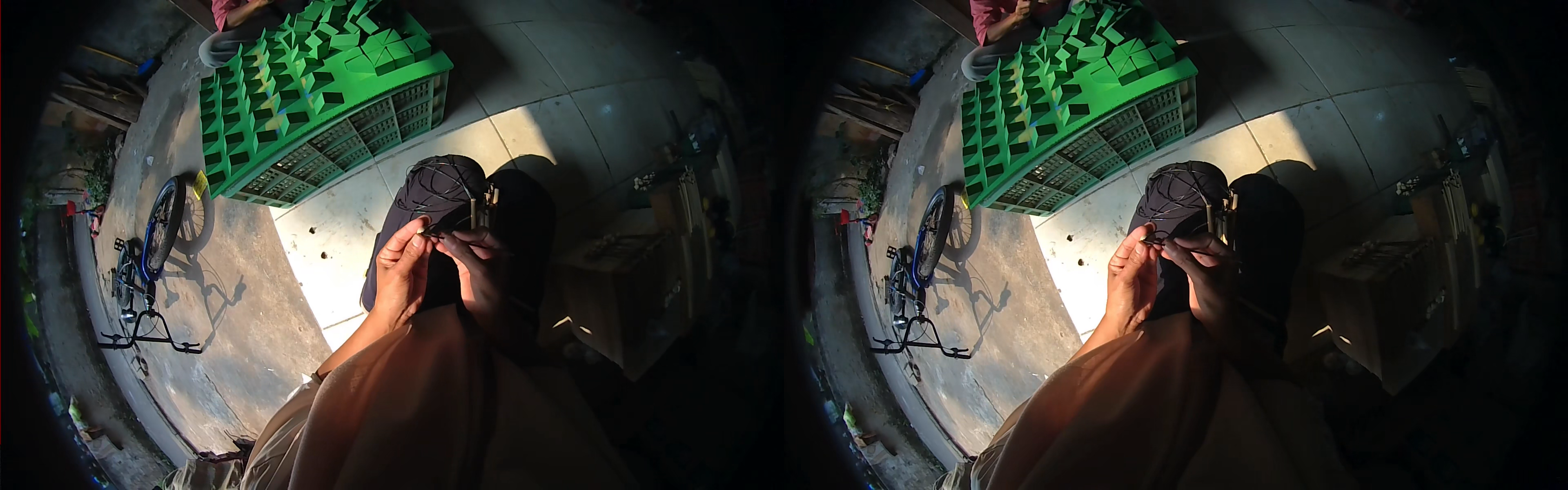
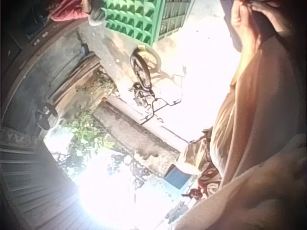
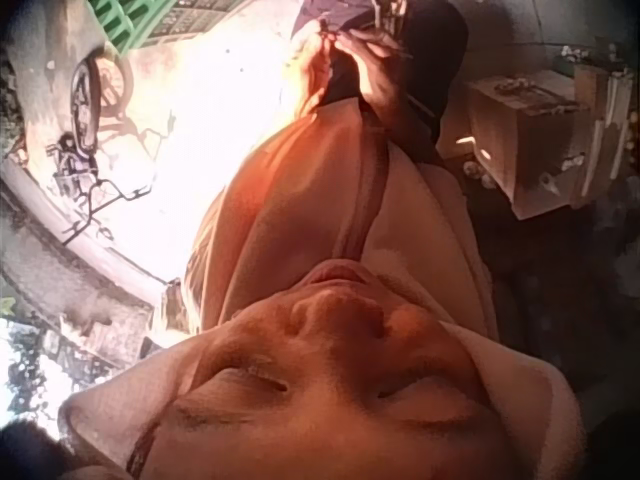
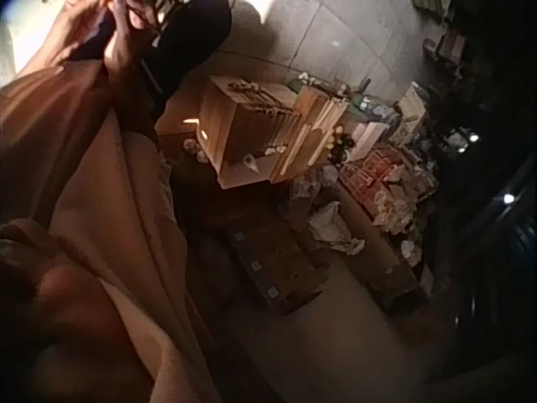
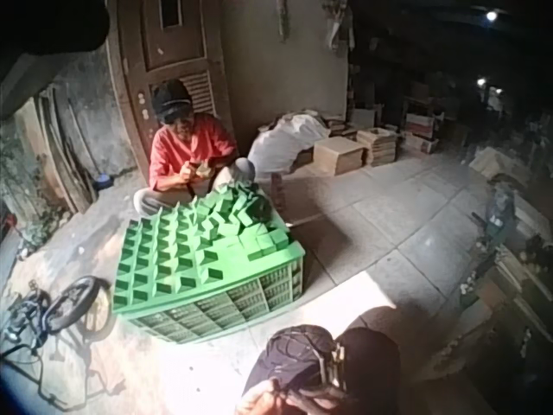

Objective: Apply glue and assemble small wooden sticks into a structure.

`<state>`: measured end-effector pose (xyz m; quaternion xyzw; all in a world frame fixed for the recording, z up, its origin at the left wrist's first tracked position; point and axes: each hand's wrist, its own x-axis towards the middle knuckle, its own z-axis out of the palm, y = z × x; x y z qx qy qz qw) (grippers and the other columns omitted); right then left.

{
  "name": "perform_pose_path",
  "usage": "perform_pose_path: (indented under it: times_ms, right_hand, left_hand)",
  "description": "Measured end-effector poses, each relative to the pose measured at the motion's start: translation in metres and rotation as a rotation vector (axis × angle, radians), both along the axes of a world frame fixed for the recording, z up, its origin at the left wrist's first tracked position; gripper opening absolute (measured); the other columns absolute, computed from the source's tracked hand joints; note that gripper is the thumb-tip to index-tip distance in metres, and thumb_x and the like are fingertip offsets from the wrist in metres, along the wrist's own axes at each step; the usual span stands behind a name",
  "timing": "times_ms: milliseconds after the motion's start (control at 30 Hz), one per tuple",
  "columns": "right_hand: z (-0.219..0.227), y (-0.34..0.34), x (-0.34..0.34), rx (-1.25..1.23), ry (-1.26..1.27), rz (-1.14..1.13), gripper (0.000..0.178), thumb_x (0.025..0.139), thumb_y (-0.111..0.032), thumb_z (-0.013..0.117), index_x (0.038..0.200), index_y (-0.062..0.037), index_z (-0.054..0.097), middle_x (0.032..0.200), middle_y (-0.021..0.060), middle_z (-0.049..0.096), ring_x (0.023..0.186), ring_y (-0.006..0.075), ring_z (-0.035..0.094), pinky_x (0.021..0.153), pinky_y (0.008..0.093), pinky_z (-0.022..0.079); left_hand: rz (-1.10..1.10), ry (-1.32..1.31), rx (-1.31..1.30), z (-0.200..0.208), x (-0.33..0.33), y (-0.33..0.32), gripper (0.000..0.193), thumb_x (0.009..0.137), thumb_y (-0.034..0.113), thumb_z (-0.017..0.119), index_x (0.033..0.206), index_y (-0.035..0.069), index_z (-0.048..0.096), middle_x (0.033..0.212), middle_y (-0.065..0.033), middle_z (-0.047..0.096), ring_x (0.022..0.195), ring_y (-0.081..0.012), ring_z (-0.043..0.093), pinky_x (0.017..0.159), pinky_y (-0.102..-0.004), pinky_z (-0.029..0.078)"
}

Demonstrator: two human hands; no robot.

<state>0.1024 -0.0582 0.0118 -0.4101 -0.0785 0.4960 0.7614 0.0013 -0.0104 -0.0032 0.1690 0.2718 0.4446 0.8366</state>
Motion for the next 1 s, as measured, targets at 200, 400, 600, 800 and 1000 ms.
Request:
perform_pose_path:
  times_ms: [200, 400, 600, 800, 1000]
  right_hand:
    - [0.001, 0.001, -0.003, 0.026, 0.002, -0.008, 0.010, 0.074, 0.007, 0.060, 0.083, 0.0042, 0.056, 0.085, 0.0164, 0.061, 0.081, 0.0216, 0.061, 0.079, 0.0314, 0.050]
    - [0.003, 0.002, -0.004, 0.011, -0.024, -0.007, 0.009, 0.075, 0.008, 0.059, 0.082, 0.0037, 0.056, 0.083, 0.0154, 0.061, 0.080, 0.0214, 0.062, 0.078, 0.0314, 0.050]
    - [0.009, 0.001, -0.005, 0.018, -0.049, 0.000, 0.009, 0.074, 0.007, 0.059, 0.082, 0.0031, 0.056, 0.082, 0.0148, 0.061, 0.078, 0.0213, 0.062, 0.075, 0.0346, 0.052]
    - [0.014, 0.000, -0.003, 0.007, -0.027, 0.036, 0.008, 0.074, 0.007, 0.060, 0.080, 0.0033, 0.055, 0.080, 0.0145, 0.061, 0.075, 0.0211, 0.062, 0.073, 0.0346, 0.054]
    - [0.018, -0.002, 0.007, -0.031, -0.097, 0.124, 0.008, 0.074, 0.008, 0.059, 0.078, 0.0038, 0.054, 0.080, 0.0131, 0.060, 0.073, 0.0186, 0.062, 0.071, 0.0310, 0.055]
  left_hand:
    - [0.018, 0.009, 0.011, 0.000, -0.001, -0.001, 0.021, 0.083, 0.002, 0.053, 0.104, -0.001, 0.057, 0.109, -0.0093, 0.056, 0.088, -0.0117, 0.057, 0.082, -0.0215, 0.045]
    - [0.034, 0.007, 0.040, -0.005, -0.004, -0.001, 0.021, 0.082, 0.001, 0.055, 0.103, -0.002, 0.057, 0.108, -0.0098, 0.057, 0.087, -0.0129, 0.057, 0.080, -0.0231, 0.047]
    - [0.006, -0.020, 0.103, -0.011, -0.010, 0.005, 0.019, 0.078, -0.002, 0.059, 0.096, 0.000, 0.060, 0.101, -0.0098, 0.059, 0.080, -0.0159, 0.059, 0.078, -0.0266, 0.049]
    - [-0.028, 0.028, 0.267, -0.013, -0.017, 0.014, 0.018, 0.072, -0.005, 0.064, 0.090, -0.001, 0.062, 0.093, -0.0112, 0.060, 0.076, -0.0158, 0.059, 0.072, -0.0279, 0.050]
    - [-0.063, 0.156, 0.421, -0.003, -0.025, 0.022, 0.017, 0.069, -0.010, 0.065, 0.084, -0.001, 0.063, 0.087, -0.0131, 0.061, 0.074, -0.0161, 0.059, 0.070, -0.0270, 0.051]
